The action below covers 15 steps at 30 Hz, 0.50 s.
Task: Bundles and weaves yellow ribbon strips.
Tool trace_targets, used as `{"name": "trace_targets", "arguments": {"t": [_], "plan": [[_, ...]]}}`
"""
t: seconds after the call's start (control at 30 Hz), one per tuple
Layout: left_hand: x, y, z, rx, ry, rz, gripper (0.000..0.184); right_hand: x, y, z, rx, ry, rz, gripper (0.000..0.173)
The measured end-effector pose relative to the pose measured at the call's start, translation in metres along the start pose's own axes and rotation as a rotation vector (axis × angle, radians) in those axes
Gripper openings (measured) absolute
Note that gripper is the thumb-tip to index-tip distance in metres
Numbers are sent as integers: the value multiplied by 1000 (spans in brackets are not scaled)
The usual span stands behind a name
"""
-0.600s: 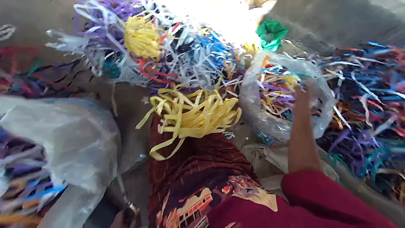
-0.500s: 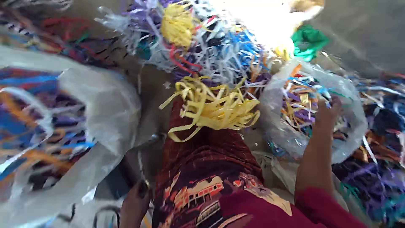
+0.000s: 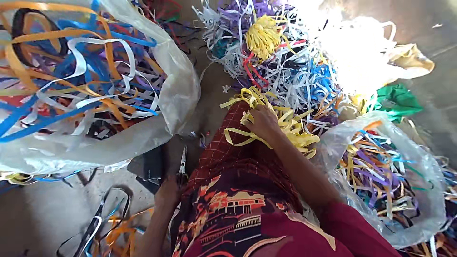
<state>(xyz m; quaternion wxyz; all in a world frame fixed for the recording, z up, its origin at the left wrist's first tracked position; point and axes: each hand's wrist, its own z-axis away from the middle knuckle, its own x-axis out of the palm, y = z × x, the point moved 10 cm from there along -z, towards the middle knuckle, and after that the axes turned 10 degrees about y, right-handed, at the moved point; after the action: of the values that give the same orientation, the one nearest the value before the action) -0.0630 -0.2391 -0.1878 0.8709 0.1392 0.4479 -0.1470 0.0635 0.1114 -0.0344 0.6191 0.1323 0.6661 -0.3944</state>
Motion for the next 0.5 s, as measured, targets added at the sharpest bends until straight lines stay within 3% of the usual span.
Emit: {"name": "trace_targets", "arguments": {"t": [0.07, 0.13, 0.27, 0.4, 0.5], "plan": [[4, -2, -2, 0, -7, 13, 59, 15, 13, -5, 73, -74, 123, 58], [5, -3, -2, 7, -10, 22, 60, 26, 34, -6, 125, -102, 188, 62], [1, 0, -3, 18, -16, 13, 58, 25, 77, 1, 151, -16, 113, 44], [6, -3, -9, 32, 11, 23, 58, 10, 109, 16, 52, 221, -166, 27], [9, -4, -11, 56, 25, 20, 57, -3, 142, 37, 102, 317, -434, 25]]}}
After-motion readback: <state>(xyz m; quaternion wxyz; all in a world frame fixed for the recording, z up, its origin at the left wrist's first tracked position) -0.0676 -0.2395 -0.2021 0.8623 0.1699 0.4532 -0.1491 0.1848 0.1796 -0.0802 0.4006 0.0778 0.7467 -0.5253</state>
